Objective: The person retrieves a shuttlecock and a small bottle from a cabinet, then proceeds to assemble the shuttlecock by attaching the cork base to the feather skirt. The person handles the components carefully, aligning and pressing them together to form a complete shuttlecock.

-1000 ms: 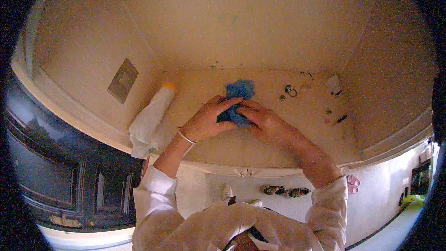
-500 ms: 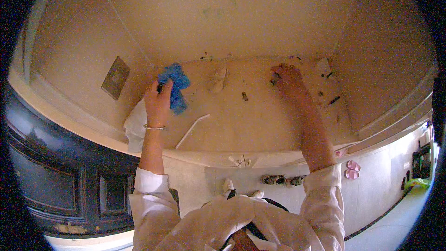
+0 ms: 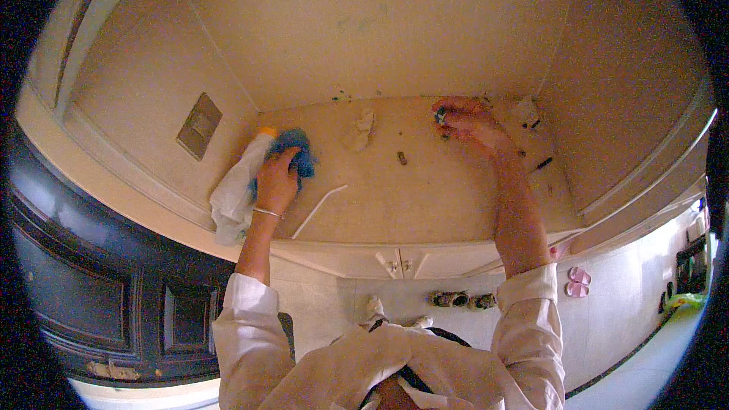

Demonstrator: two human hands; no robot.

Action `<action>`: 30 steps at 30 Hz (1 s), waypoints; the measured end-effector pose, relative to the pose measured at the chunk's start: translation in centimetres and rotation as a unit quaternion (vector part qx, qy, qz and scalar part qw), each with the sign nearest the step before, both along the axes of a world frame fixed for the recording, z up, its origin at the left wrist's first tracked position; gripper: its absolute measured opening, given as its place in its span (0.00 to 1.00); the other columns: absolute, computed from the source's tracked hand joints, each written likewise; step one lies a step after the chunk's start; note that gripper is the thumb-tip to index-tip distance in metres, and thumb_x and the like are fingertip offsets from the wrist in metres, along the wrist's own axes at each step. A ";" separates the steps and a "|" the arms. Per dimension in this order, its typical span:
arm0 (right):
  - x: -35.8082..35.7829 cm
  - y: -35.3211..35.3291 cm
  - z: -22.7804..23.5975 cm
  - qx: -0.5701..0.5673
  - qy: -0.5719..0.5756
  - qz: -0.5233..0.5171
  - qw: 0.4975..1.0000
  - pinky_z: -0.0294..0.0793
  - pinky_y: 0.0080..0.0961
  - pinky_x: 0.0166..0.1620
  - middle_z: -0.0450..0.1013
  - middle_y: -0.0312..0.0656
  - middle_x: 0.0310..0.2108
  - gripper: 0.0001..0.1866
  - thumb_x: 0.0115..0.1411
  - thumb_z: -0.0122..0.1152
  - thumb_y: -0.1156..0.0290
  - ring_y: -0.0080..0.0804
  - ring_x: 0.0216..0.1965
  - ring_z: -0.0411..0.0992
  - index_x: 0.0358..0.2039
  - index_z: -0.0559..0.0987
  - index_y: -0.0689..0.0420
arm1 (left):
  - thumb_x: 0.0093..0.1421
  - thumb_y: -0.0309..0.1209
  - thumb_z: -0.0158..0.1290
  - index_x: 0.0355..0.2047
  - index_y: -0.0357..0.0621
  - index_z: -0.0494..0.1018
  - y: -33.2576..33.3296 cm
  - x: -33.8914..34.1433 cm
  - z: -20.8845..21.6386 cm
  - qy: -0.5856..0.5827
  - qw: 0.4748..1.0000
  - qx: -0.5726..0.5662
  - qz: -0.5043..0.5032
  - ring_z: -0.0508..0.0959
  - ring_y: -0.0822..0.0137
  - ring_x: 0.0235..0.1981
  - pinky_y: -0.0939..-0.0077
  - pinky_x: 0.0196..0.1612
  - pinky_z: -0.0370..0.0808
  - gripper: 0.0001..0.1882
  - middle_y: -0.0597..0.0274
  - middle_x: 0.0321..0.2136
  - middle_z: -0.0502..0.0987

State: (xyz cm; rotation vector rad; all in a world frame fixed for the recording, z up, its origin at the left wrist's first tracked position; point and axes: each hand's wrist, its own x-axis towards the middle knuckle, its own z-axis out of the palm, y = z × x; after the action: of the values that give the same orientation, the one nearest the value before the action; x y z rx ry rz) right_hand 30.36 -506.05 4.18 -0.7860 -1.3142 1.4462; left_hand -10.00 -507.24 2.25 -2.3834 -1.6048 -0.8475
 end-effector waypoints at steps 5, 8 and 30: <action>-1.6 -1.6 0.4 -0.041 0.066 0.067 0.995 0.72 0.31 0.40 0.73 0.39 0.36 0.19 0.50 0.60 0.68 0.31 0.35 0.71 0.43 0.72 0.61 | 0.47 0.23 0.48 0.39 0.44 0.72 -0.5 -0.6 -1.0 -0.003 0.999 -0.047 -0.012 0.70 0.49 0.41 0.59 0.47 0.67 0.16 0.45 0.38 0.71; -2.2 -1.9 0.6 -0.048 0.126 0.122 0.983 0.72 0.32 0.39 0.72 0.41 0.37 0.19 0.51 0.59 0.69 0.32 0.35 0.71 0.43 0.72 0.62 | 0.47 0.23 0.48 0.41 0.44 0.71 -0.7 -0.8 -1.4 -0.010 1.000 -0.029 0.000 0.69 0.48 0.42 0.59 0.49 0.65 0.18 0.45 0.40 0.71; 1.1 0.1 1.1 -0.001 0.243 -0.140 0.960 0.73 0.25 0.33 0.72 0.38 0.29 0.11 0.51 0.55 0.76 0.30 0.29 0.71 0.38 0.73 0.59 | 0.45 0.24 0.51 0.40 0.44 0.70 -8.3 7.3 3.7 0.023 0.992 0.054 -0.107 0.66 0.52 0.44 0.59 0.48 0.61 0.18 0.54 0.41 0.69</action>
State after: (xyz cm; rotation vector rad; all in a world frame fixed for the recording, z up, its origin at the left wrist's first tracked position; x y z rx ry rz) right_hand 31.48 -505.97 5.26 -0.5432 -0.7924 1.3036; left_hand -2.66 -515.49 5.96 -2.5086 -1.2671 -0.8851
